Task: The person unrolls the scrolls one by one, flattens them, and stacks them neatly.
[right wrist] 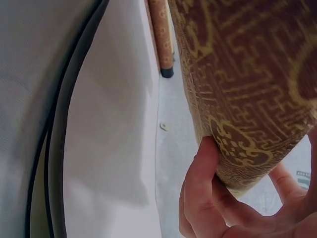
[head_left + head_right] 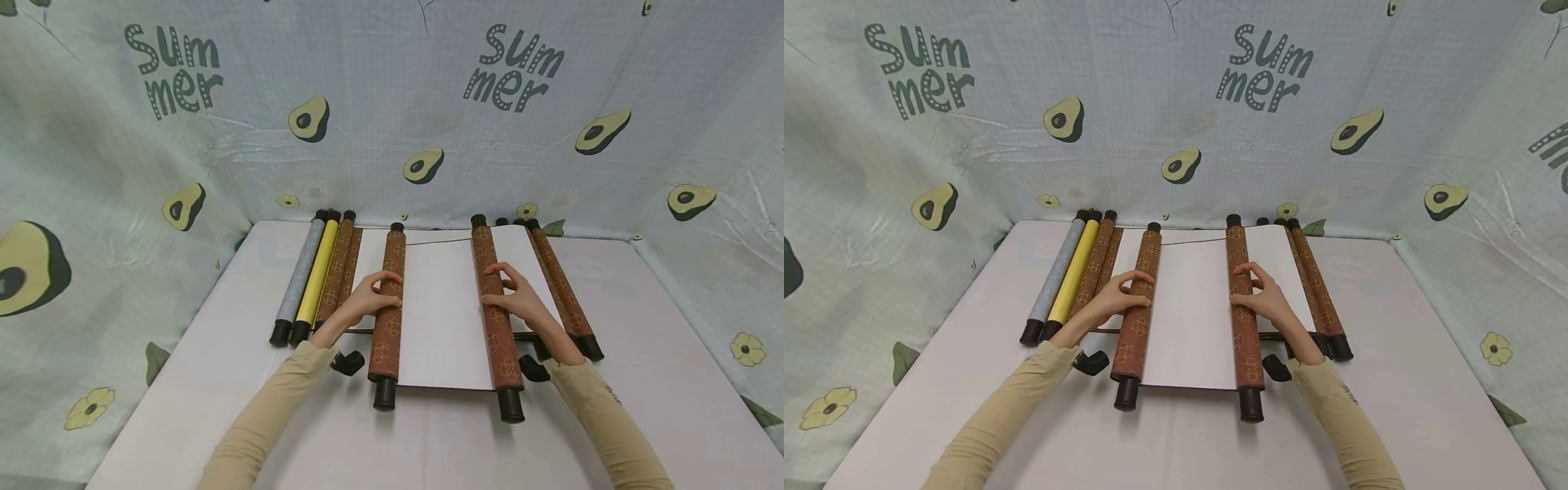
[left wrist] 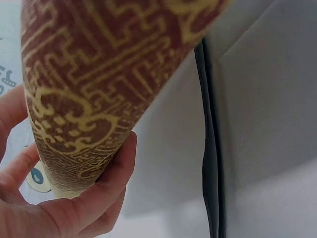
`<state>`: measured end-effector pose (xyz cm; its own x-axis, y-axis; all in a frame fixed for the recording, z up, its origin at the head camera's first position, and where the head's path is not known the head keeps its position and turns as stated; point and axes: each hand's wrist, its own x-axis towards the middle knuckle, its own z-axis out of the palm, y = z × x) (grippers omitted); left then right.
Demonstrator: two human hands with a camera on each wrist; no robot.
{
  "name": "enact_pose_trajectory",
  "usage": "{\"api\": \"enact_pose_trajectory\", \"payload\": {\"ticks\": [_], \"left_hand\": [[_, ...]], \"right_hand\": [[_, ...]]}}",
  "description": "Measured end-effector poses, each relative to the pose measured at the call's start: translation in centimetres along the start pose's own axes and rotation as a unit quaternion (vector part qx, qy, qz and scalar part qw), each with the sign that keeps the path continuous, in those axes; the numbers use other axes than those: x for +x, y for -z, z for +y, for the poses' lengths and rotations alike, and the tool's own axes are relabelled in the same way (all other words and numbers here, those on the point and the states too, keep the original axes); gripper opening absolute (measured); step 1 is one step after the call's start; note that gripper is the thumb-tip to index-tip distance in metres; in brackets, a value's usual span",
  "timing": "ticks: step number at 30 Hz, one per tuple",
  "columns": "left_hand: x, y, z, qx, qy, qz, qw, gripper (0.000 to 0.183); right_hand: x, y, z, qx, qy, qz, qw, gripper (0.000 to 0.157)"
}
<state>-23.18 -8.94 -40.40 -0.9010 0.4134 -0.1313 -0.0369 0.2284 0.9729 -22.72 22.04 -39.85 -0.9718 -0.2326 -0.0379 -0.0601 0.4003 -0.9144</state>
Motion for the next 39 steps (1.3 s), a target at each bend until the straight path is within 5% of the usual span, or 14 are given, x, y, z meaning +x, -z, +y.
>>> {"api": "enact_pose_trajectory", "payload": {"ticks": [20, 39], "left_hand": [[0.3, -0.1, 0.0, 0.057, -0.019, 0.014, 0.9981, 0.033], [0.2, 0.3, 0.1, 0.063, -0.008, 0.022, 0.9978, 0.031]], "right_hand": [[-0.3, 0.5, 0.0, -0.044, 0.023, 0.014, 0.999, 0.029], [-0.5, 1.1, -0.2, -0.048, -0.005, -0.034, 0.998, 0.044]]}}
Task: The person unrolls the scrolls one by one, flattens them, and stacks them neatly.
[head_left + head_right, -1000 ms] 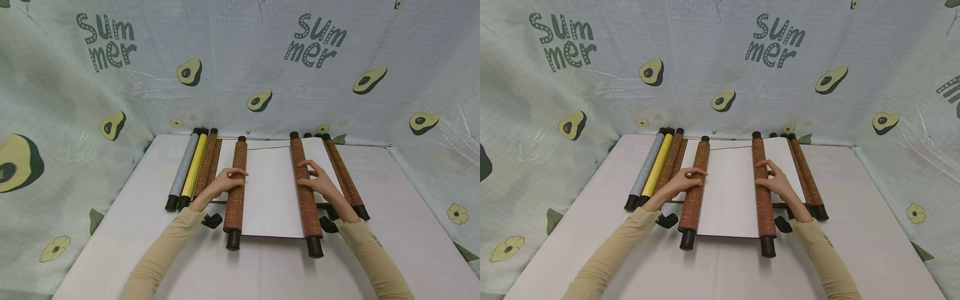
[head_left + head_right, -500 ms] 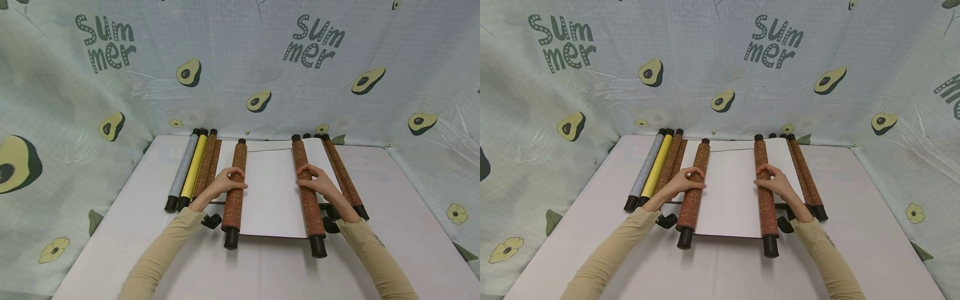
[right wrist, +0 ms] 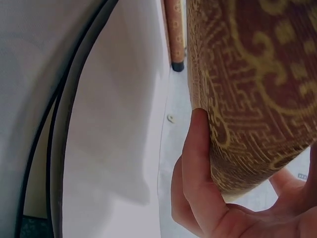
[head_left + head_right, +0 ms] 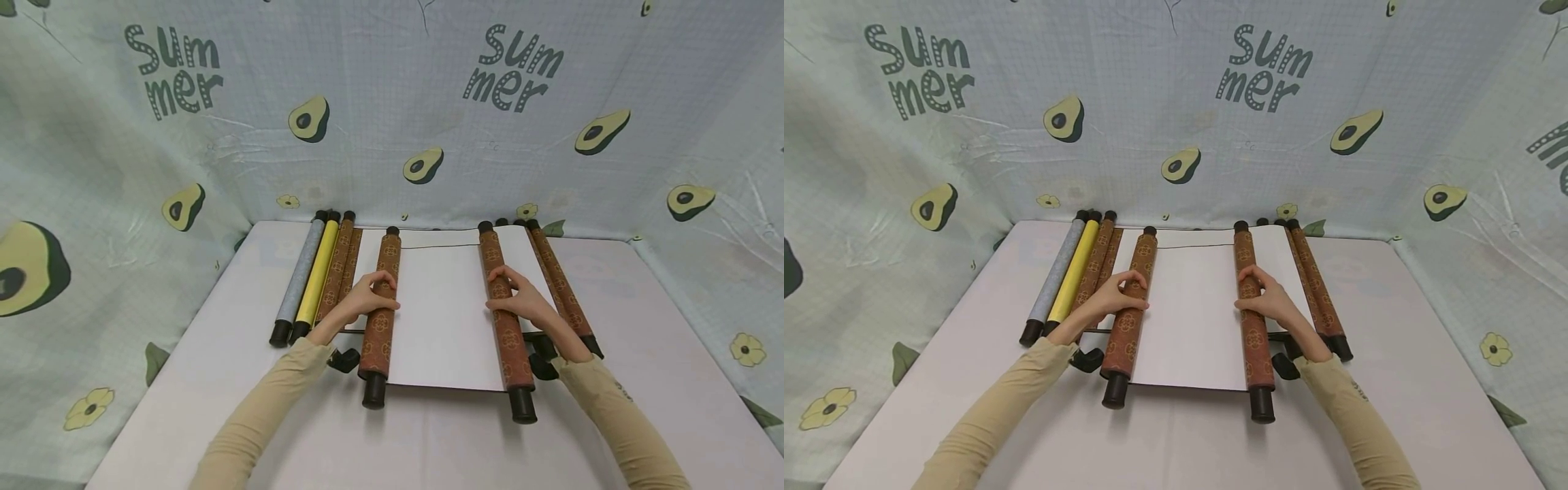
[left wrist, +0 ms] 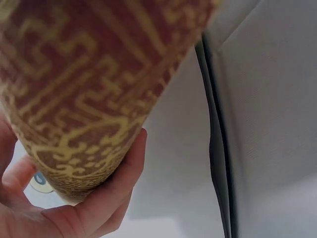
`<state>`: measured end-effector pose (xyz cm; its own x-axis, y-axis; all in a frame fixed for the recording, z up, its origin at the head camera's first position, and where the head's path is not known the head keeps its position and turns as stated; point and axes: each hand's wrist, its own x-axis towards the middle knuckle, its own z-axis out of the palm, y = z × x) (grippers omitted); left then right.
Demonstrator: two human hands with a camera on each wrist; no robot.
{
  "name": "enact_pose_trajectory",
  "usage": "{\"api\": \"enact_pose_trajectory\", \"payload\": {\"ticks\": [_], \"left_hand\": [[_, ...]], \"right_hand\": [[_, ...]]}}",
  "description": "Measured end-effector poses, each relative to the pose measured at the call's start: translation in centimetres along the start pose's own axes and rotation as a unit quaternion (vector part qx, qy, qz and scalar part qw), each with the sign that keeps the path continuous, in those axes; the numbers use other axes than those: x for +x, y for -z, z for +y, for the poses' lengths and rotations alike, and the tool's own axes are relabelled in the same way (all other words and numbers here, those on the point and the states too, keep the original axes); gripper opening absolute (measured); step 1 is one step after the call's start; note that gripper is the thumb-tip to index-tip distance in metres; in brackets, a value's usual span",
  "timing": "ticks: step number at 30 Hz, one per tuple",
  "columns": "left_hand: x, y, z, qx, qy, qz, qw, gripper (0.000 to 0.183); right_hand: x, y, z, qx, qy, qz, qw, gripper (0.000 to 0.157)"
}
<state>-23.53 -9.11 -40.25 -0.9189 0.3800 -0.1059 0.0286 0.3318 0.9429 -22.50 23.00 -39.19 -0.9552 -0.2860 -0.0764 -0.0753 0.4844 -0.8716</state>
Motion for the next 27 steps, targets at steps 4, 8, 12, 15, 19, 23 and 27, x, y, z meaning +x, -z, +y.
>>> {"api": "enact_pose_trajectory", "payload": {"ticks": [4, 8, 12, 15, 19, 23, 27], "left_hand": [[-0.3, 0.3, 0.5, -0.005, 0.018, -0.014, 0.9997, 0.035], [-0.2, 0.5, 0.2, -0.007, 0.027, -0.020, 0.9994, 0.036], [-0.2, 0.5, 0.1, -0.002, 0.025, -0.015, 0.9996, 0.036], [-0.1, 0.6, 0.0, 0.000, 0.028, -0.013, 0.9995, 0.037], [-0.2, 0.7, 0.0, 0.000, 0.039, -0.010, 0.9992, 0.038], [-0.4, 1.0, 0.0, -0.010, 0.048, -0.010, 0.9988, 0.036], [-0.5, 1.2, 0.0, -0.015, 0.044, -0.015, 0.9988, 0.035]], "right_hand": [[-0.1, 0.3, 0.1, -0.001, 0.003, 0.001, 1.000, 0.043], [-0.2, 0.5, 0.3, -0.008, -0.003, 0.004, 1.000, 0.042], [-0.3, 0.6, 0.4, -0.019, -0.008, 0.001, 1.000, 0.042], [-0.3, 0.8, 0.4, -0.025, -0.010, -0.003, 1.000, 0.043], [-0.4, 0.9, 0.5, -0.029, -0.012, -0.005, 1.000, 0.041], [-0.5, 1.1, 0.5, -0.038, -0.003, -0.005, 0.999, 0.039], [-0.5, 1.1, 0.4, -0.047, 0.005, -0.003, 0.999, 0.034]]}}
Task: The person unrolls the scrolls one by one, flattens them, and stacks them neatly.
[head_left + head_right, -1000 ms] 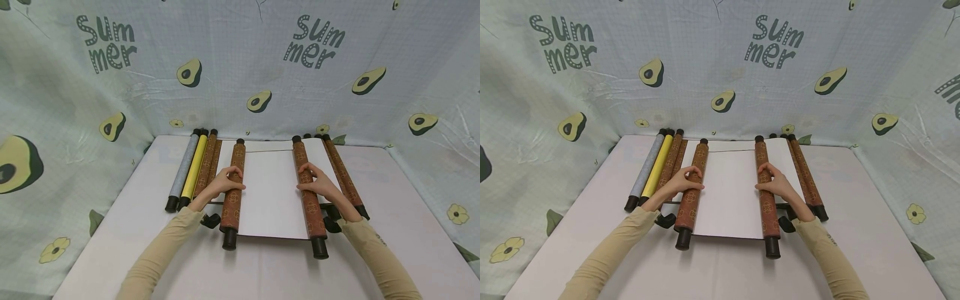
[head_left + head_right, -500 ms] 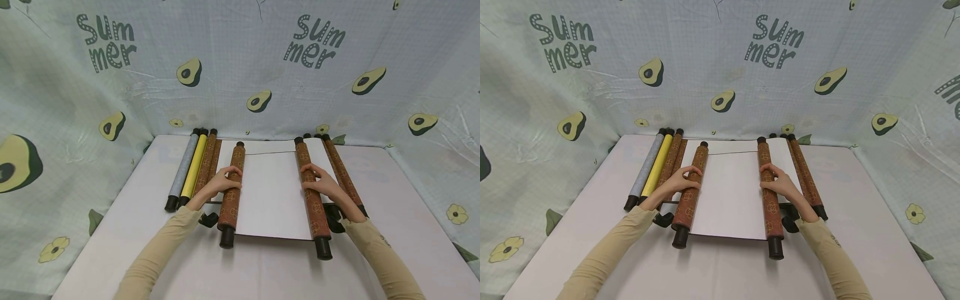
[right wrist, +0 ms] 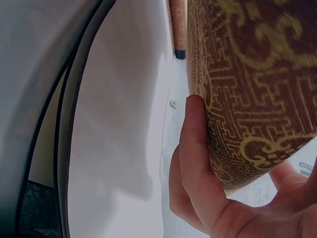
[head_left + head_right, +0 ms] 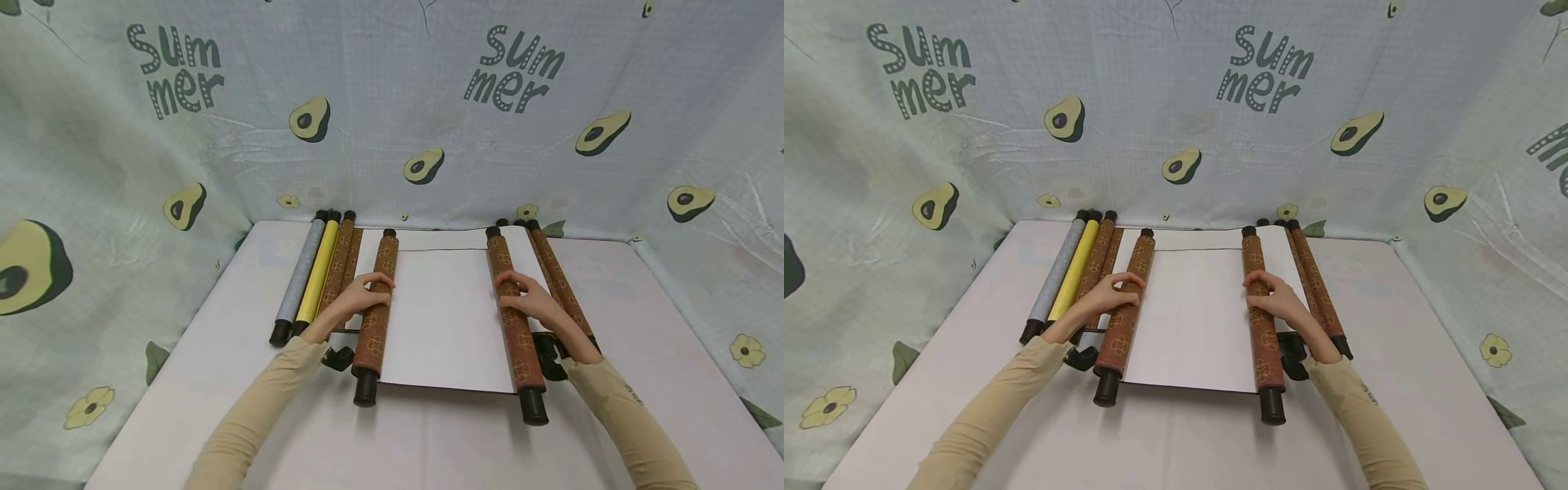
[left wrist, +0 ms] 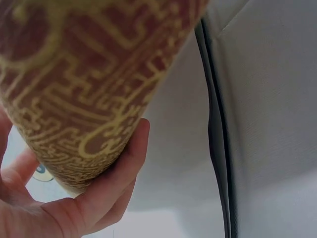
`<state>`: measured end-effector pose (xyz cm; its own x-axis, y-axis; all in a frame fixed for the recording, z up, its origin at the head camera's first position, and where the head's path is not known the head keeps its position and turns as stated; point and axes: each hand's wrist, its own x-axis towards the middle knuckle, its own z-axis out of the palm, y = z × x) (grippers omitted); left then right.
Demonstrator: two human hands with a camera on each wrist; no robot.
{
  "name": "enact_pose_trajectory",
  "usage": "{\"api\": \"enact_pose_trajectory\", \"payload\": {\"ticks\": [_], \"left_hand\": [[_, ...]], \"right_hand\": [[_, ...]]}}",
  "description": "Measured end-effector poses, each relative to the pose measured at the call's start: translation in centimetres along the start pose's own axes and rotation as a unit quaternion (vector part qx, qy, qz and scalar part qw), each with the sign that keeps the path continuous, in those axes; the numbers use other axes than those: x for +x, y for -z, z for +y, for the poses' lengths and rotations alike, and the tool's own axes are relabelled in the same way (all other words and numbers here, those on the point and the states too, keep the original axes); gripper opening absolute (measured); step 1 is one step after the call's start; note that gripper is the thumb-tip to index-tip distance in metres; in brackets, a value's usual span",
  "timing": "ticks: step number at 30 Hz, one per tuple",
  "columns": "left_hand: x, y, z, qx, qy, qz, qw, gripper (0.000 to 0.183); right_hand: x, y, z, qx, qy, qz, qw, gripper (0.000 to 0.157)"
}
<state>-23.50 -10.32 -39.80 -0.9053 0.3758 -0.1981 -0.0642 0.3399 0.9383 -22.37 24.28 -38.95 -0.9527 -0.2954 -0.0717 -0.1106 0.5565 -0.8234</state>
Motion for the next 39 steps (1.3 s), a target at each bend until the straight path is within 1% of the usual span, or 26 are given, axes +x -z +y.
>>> {"api": "enact_pose_trajectory", "payload": {"ticks": [4, 6, 10, 13, 18, 24, 31, 34, 36, 39], "left_hand": [[0.2, -0.1, -0.1, 0.011, -0.009, 0.006, 0.9999, 0.034], [0.4, -0.2, -0.2, 0.019, -0.013, 0.013, 0.9996, 0.035], [0.5, -0.3, -0.5, 0.041, -0.021, 0.027, 0.9986, 0.037], [0.4, -0.3, -0.6, 0.048, -0.020, 0.033, 0.9981, 0.036], [0.3, -0.1, -0.5, 0.044, -0.011, 0.029, 0.9986, 0.034], [0.3, 0.1, -0.4, 0.040, -0.012, 0.024, 0.9988, 0.034], [0.3, 0.2, -0.8, 0.043, -0.020, 0.008, 0.9988, 0.029], [0.3, 0.1, -0.8, 0.043, -0.024, 0.010, 0.9988, 0.027], [0.2, 0.1, -0.8, 0.054, -0.034, 0.017, 0.9978, 0.027], [0.1, 0.1, -0.8, 0.069, -0.038, 0.028, 0.9965, 0.029]], "right_hand": [[0.1, -0.1, 0.0, -0.011, 0.004, 0.005, 1.000, 0.027], [0.1, -0.1, 0.1, -0.017, 0.005, 0.008, 1.000, 0.026], [0.2, 0.0, 0.4, -0.020, 0.004, 0.016, 1.000, 0.030], [0.2, 0.1, 0.5, -0.025, 0.005, 0.015, 1.000, 0.032], [0.0, 0.4, 0.9, -0.032, 0.004, 0.007, 0.999, 0.030], [-0.1, 0.8, 1.3, -0.033, -0.001, 0.003, 0.999, 0.027], [-0.4, 1.1, 1.8, -0.042, -0.014, 0.016, 0.999, 0.021], [-0.6, 1.2, 1.8, -0.042, -0.018, 0.017, 0.999, 0.021], [-0.7, 1.3, 1.8, -0.040, -0.018, 0.017, 0.999, 0.022], [-0.9, 1.4, 1.8, -0.044, -0.017, 0.014, 0.999, 0.027]]}}
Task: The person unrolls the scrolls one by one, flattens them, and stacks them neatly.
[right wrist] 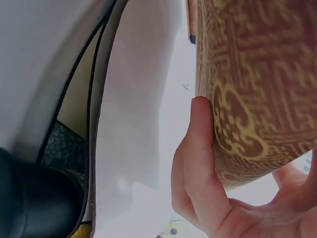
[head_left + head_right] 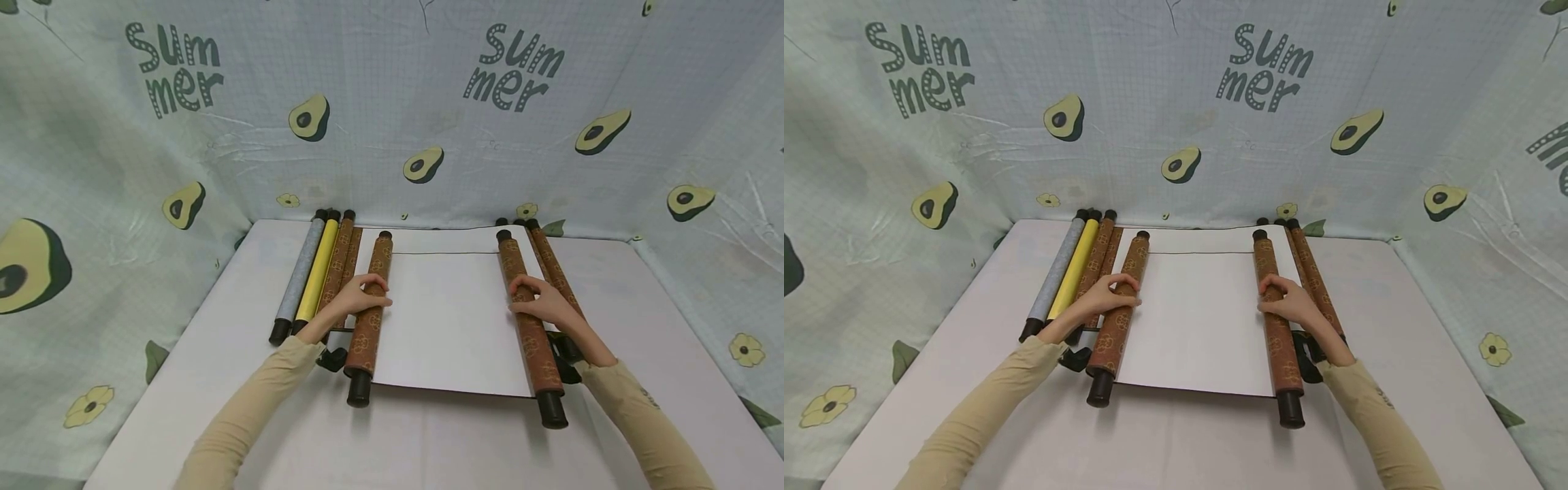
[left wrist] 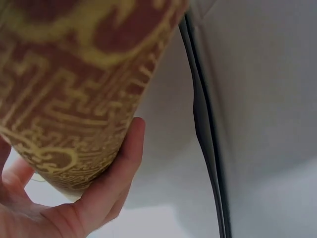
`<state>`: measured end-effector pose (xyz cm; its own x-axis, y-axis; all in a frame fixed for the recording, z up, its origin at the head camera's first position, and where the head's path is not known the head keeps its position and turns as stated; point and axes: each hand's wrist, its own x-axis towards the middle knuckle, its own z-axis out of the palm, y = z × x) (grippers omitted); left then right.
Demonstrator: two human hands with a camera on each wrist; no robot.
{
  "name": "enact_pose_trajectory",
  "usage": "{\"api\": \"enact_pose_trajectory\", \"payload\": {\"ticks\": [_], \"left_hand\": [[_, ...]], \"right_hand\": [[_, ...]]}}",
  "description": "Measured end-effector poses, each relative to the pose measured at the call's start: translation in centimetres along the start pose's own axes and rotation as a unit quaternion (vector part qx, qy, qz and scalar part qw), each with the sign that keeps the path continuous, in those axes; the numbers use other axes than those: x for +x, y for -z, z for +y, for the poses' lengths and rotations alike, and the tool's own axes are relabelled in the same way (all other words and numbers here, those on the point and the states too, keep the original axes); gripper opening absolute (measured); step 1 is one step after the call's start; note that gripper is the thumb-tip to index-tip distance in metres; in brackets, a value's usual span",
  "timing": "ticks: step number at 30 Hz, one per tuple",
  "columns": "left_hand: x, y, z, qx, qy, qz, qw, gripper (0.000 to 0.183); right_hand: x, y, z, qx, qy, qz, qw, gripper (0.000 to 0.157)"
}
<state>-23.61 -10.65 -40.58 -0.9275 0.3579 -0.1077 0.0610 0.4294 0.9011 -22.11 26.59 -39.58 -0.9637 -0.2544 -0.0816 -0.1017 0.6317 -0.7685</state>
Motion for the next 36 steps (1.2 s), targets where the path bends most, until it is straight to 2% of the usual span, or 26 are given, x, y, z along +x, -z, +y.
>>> {"api": "enact_pose_trajectory", "payload": {"ticks": [5, 9, 20, 27, 31, 36], "left_hand": [[-0.2, 0.3, 0.0, 0.025, -0.012, 0.008, 0.9996, 0.032], [-0.3, 0.5, -0.2, 0.029, -0.020, 0.007, 0.9994, 0.031], [-0.5, 1.1, -0.3, 0.010, -0.015, -0.033, 0.9993, 0.029], [-0.5, 1.2, -0.4, 0.006, -0.013, -0.050, 0.9987, 0.030], [-0.4, 1.2, -0.4, 0.001, -0.017, -0.050, 0.9986, 0.029], [-0.4, 1.1, -0.4, 0.018, -0.025, -0.037, 0.9988, 0.031]], "right_hand": [[-0.2, 0.2, 0.1, -0.013, -0.006, 0.004, 1.000, 0.032], [-0.2, 0.2, 0.3, -0.014, -0.006, 0.007, 1.000, 0.029], [-0.4, 0.8, 0.7, -0.018, -0.018, 0.025, 0.999, 0.029], [-0.5, 0.9, 0.9, -0.017, 0.010, 0.032, 0.999, 0.026], [-0.6, 0.9, 0.9, -0.019, 0.017, 0.034, 0.999, 0.027], [-0.7, 1.1, 0.8, -0.012, 0.011, 0.031, 0.999, 0.029]]}}
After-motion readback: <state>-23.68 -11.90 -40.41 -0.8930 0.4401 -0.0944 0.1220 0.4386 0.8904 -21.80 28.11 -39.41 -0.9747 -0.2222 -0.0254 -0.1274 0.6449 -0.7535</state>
